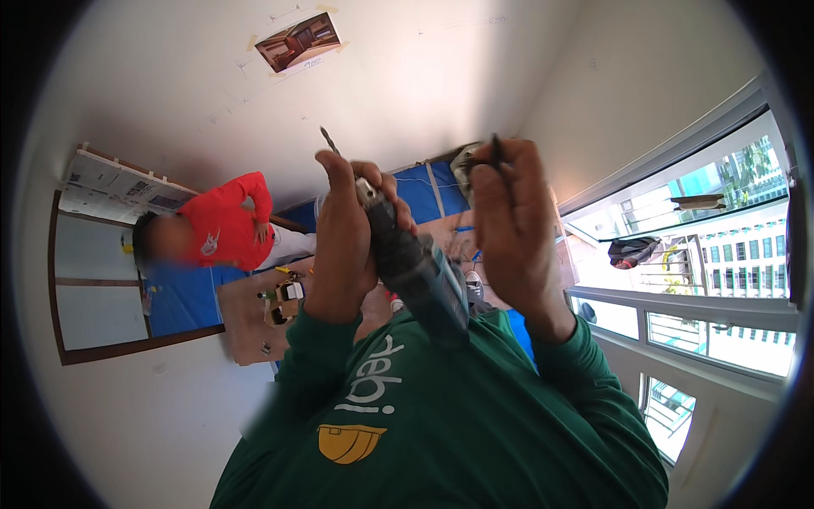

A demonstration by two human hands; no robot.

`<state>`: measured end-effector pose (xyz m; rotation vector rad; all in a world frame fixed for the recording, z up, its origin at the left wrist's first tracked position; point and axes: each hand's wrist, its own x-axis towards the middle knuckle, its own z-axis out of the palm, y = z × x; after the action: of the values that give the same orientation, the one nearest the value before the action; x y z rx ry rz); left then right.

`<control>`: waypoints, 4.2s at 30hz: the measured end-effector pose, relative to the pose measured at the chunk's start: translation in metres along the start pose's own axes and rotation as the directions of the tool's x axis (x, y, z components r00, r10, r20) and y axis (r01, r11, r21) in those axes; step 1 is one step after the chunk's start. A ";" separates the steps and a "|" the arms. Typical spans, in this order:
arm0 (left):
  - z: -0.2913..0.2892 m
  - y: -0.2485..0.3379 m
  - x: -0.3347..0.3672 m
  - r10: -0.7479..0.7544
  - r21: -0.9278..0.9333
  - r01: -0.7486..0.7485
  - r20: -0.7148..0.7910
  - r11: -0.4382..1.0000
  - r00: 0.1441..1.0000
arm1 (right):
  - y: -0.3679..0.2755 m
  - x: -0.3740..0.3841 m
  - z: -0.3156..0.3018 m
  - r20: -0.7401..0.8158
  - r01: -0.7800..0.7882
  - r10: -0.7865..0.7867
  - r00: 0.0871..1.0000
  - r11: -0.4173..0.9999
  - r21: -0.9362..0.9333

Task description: The person prepares a drill with a bit, measures and marks a metal ceiling frame with a square and pencil, then uses the drill to fasten the frame to the ceiling. The person handles metal profiles, a drill, a square, and a pencil.

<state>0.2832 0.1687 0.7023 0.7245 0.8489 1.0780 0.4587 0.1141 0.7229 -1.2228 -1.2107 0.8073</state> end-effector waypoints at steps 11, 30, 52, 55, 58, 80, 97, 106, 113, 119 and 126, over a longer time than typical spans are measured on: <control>-0.045 -0.026 -0.031 -0.020 -0.132 0.153 0.691 0.979 0.723 | 0.079 -0.049 0.024 -0.201 -0.088 0.359 0.912 0.648 0.757; 0.013 -0.066 0.001 -0.053 0.045 0.032 0.632 0.998 0.773 | 0.019 -0.056 -0.055 0.176 0.210 -0.179 0.968 0.961 -0.181; 0.032 -0.081 -0.002 -0.073 0.199 -0.101 0.710 0.975 0.700 | 0.036 -0.048 -0.097 0.297 0.419 -0.326 0.897 0.841 -0.341; 0.035 -0.079 -0.004 -0.049 0.176 -0.105 0.698 0.979 0.714 | 0.038 -0.052 -0.096 0.296 0.408 -0.318 0.901 0.853 -0.326; 0.038 -0.078 -0.006 -0.027 0.161 -0.109 0.670 0.981 0.742 | 0.043 -0.049 -0.095 0.317 0.496 -0.396 0.862 0.788 -0.365; 0.056 -0.076 0.007 0.062 0.209 -0.346 0.774 0.915 0.630 | 0.008 -0.013 -0.115 0.715 0.892 -0.536 0.449 0.218 -0.396; 0.083 -0.059 -0.027 0.342 0.181 -0.552 0.618 0.814 0.708 | 0.012 -0.032 -0.101 0.401 0.246 -0.207 0.893 0.968 -0.048; 0.093 -0.055 -0.042 0.423 0.190 -0.682 0.659 0.706 0.622 | -0.028 -0.035 -0.097 0.496 -0.592 0.428 0.755 0.771 0.236; 0.099 -0.066 -0.042 0.546 0.100 -0.750 0.623 0.654 0.560 | -0.014 -0.035 -0.118 0.618 -0.722 0.569 0.542 0.692 -0.004; 0.096 -0.071 -0.046 0.397 0.170 -0.627 0.643 0.760 0.655 | 0.002 -0.043 -0.121 0.600 -0.728 0.607 0.521 0.683 -0.059; 0.098 -0.077 -0.036 0.441 0.113 -0.588 0.552 0.801 0.707 | 0.019 -0.034 -0.117 0.618 -0.724 0.608 0.499 0.684 -0.088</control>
<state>0.3939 0.1016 0.6946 1.4884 0.3335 1.1899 0.5669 0.0563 0.7066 -1.3283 -1.0801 2.0042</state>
